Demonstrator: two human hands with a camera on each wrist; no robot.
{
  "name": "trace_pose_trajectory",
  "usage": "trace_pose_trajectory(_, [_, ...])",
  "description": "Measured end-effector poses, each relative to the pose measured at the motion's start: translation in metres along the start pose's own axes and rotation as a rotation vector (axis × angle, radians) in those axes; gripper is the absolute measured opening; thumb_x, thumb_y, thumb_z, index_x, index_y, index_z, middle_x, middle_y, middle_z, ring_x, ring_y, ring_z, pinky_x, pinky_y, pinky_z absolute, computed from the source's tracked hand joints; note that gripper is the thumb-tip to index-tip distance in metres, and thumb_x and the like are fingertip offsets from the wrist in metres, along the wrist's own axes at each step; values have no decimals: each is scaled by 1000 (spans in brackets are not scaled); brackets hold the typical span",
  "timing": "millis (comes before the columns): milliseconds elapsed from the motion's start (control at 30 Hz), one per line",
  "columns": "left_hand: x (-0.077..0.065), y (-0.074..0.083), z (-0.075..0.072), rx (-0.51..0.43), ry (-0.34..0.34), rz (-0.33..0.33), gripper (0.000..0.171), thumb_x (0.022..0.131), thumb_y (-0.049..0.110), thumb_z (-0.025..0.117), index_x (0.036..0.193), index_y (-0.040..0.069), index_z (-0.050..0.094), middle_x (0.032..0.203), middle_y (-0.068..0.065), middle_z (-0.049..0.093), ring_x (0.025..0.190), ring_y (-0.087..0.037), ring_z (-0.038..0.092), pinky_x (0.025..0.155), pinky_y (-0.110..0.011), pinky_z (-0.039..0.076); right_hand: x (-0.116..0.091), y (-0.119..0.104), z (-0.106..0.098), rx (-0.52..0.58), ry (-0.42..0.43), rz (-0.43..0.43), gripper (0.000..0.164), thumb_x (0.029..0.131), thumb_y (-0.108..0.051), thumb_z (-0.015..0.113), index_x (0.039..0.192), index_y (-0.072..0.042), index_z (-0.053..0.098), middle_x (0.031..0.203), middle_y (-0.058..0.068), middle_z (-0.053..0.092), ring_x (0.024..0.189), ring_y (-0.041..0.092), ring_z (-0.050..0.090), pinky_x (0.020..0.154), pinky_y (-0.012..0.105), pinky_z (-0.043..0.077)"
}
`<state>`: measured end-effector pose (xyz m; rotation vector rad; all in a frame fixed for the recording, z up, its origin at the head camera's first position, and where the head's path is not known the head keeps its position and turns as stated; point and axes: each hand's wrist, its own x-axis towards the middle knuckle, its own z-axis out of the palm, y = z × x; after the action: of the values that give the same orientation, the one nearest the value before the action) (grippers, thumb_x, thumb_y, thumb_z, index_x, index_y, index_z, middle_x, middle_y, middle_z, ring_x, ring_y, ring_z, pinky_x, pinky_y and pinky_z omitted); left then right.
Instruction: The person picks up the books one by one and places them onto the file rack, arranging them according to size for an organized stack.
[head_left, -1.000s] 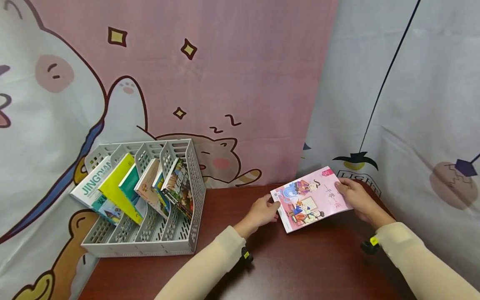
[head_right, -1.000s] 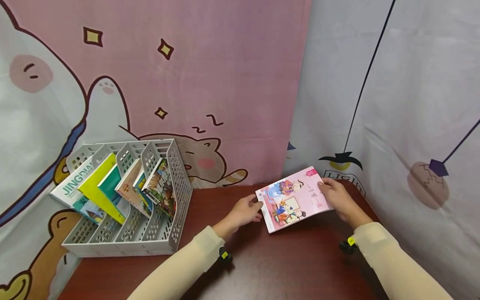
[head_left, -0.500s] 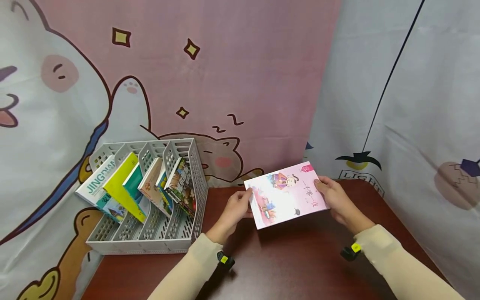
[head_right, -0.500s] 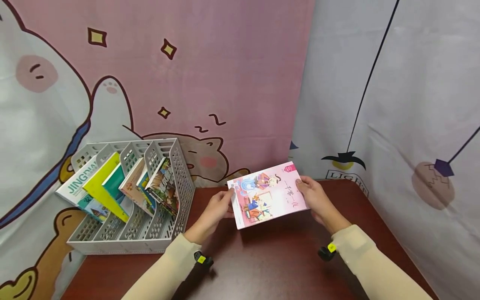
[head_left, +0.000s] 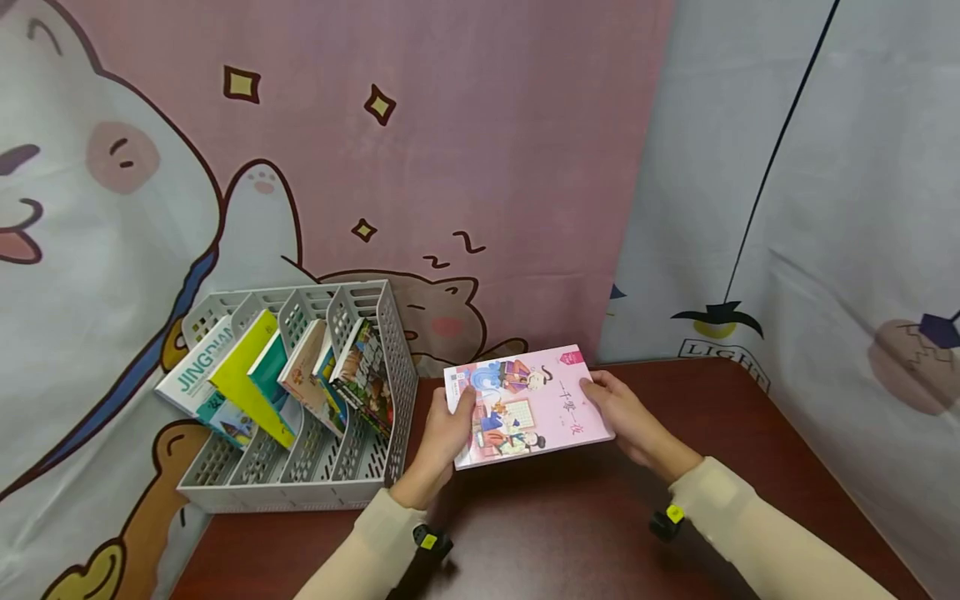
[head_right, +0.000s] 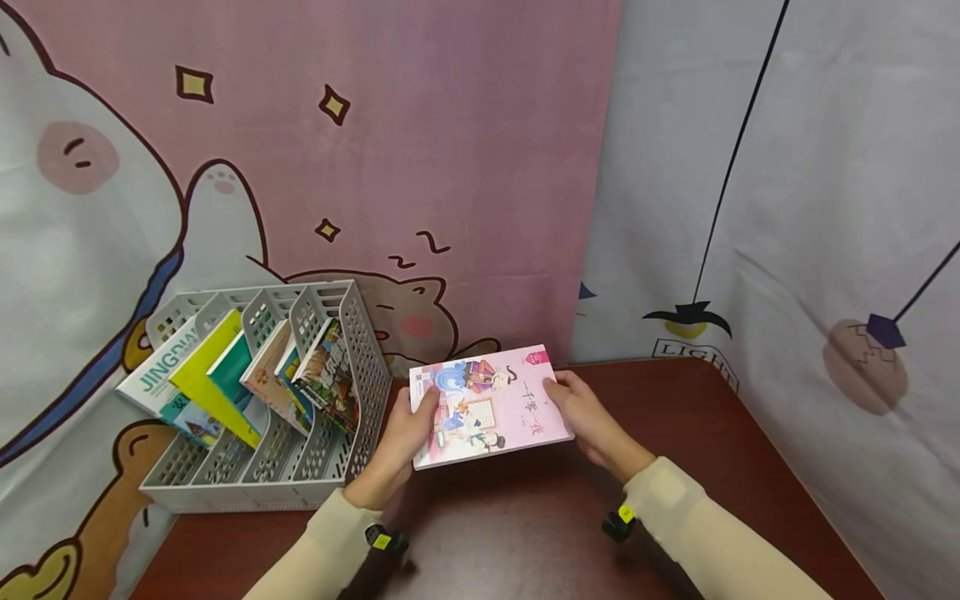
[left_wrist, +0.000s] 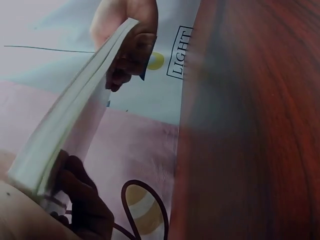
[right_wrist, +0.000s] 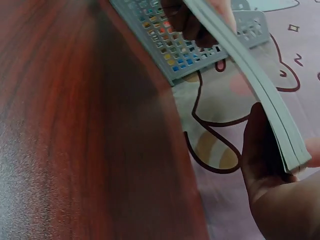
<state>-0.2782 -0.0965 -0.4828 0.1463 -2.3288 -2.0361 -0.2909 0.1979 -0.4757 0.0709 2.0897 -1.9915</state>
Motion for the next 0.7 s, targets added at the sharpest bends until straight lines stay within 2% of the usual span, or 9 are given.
trace_pose_trajectory(200, [-2, -5, -7, -3, 10, -10, 41, 115, 40, 56, 133, 4, 51, 105, -17, 73, 77, -15, 73, 66, -31, 61, 2, 10, 10, 7, -16, 23, 51, 118, -40, 51, 151, -2, 45, 101, 1, 73, 81, 14, 75, 69, 30, 64])
trace_pose_trajectory(400, [-4, -9, -3, -13, -3, -21, 40, 116, 40, 55, 132, 4, 52, 104, -16, 73, 76, -15, 73, 66, -31, 61, 1, 15, 9, 25, -48, 7, 51, 118, -36, 51, 153, 0, 42, 97, 1, 74, 77, 14, 77, 67, 30, 65])
trace_pose_trajectory(567, [-1, -10, -3, -102, -45, -59, 42, 114, 41, 58, 134, 4, 53, 97, -9, 75, 72, -14, 73, 63, -30, 61, 3, 13, 7, 36, -26, -33, 47, 118, -32, 51, 153, -1, 42, 97, 1, 75, 77, 15, 78, 67, 32, 66])
trace_pose_trajectory(700, [7, -9, -11, -139, -108, -98, 43, 113, 41, 59, 133, 2, 58, 93, -4, 75, 75, -12, 73, 66, -29, 61, 6, 6, 1, 25, -18, -49, 51, 117, -33, 53, 155, -1, 42, 98, 0, 75, 79, 14, 78, 68, 32, 66])
